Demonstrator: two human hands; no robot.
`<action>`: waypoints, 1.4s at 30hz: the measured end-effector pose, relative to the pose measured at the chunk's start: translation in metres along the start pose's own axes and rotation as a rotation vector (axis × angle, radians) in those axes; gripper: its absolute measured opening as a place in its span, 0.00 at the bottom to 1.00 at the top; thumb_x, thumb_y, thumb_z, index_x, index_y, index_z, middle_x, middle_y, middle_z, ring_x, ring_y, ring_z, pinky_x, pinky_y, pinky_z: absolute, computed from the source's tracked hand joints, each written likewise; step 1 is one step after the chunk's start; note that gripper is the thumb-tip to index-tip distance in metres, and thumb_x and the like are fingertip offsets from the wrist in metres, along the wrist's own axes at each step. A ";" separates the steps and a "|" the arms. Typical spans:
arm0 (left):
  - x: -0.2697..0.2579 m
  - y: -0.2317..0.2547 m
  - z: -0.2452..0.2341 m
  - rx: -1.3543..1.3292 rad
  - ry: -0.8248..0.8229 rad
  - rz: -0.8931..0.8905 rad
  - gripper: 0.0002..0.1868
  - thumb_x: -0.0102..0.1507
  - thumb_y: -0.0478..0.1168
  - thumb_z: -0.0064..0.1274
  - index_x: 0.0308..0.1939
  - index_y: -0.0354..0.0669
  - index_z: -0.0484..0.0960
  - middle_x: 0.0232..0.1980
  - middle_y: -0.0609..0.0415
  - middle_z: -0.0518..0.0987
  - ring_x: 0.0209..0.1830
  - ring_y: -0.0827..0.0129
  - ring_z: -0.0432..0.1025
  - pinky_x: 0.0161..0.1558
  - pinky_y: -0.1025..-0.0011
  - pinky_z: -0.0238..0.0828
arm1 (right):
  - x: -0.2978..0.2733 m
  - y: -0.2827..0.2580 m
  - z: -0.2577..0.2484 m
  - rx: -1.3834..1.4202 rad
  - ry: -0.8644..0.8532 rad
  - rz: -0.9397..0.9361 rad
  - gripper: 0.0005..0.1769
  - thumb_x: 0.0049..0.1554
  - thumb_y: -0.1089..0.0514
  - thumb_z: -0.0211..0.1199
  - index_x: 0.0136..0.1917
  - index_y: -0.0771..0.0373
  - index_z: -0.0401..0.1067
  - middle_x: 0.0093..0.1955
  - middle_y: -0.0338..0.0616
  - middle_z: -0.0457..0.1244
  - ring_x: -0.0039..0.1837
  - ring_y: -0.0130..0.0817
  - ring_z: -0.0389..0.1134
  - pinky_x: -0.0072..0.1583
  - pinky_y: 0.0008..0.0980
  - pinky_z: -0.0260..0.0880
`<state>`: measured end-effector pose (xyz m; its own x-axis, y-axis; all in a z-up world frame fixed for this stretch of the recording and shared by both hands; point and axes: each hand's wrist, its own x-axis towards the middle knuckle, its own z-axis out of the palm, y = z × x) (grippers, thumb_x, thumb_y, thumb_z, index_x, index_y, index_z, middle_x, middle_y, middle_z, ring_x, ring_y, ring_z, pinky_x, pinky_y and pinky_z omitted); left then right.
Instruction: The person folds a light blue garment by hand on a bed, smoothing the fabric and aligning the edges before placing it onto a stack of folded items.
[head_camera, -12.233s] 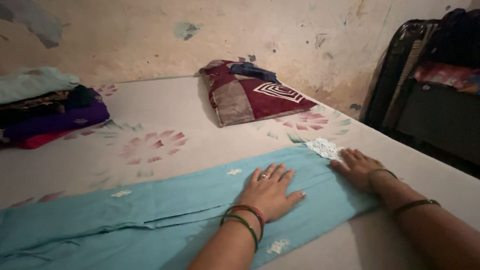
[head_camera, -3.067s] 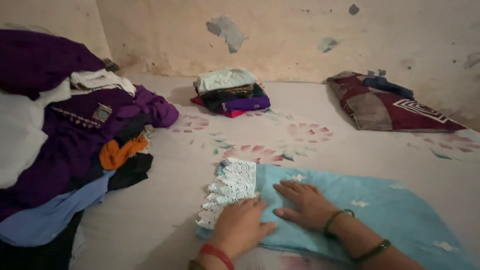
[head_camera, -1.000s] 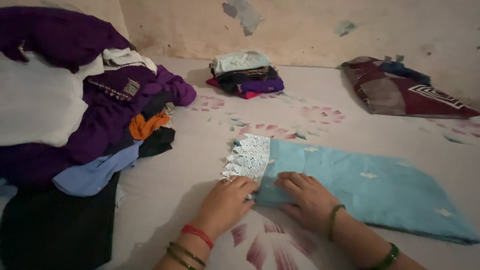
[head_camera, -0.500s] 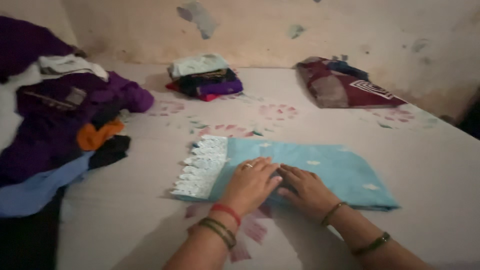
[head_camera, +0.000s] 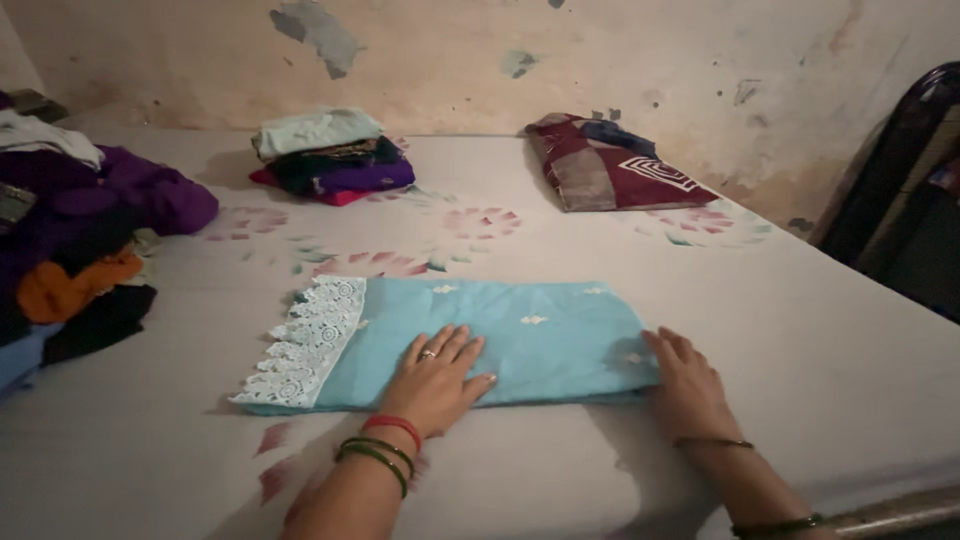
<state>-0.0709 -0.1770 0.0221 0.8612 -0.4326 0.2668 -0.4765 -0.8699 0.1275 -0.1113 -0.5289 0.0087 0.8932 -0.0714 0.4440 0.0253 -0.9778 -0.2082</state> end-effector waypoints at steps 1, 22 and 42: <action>0.000 0.000 0.000 0.000 0.002 0.000 0.36 0.68 0.64 0.35 0.75 0.52 0.61 0.80 0.55 0.55 0.81 0.63 0.45 0.77 0.55 0.34 | 0.001 0.006 -0.003 -0.001 0.001 -0.001 0.41 0.49 0.64 0.58 0.75 0.50 0.59 0.79 0.44 0.52 0.77 0.48 0.54 0.74 0.47 0.56; 0.094 -0.003 0.008 -0.056 -0.113 -0.155 0.39 0.65 0.68 0.38 0.73 0.52 0.64 0.80 0.54 0.58 0.82 0.63 0.48 0.77 0.51 0.38 | 0.098 -0.054 0.034 -0.111 -0.218 -0.265 0.42 0.59 0.29 0.50 0.77 0.53 0.58 0.81 0.48 0.51 0.81 0.47 0.48 0.73 0.49 0.44; 0.108 -0.034 0.027 0.063 0.031 -0.207 0.39 0.66 0.67 0.35 0.74 0.50 0.64 0.79 0.53 0.58 0.79 0.64 0.48 0.75 0.54 0.37 | 0.228 0.034 0.081 0.601 -0.468 0.220 0.28 0.55 0.37 0.66 0.55 0.62 0.80 0.46 0.45 0.70 0.47 0.35 0.67 0.51 0.38 0.69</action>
<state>0.0429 -0.2006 0.0209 0.9332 -0.2364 0.2707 -0.2769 -0.9530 0.1225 0.1293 -0.5623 0.0327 0.9985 -0.0296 -0.0469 -0.0547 -0.6674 -0.7427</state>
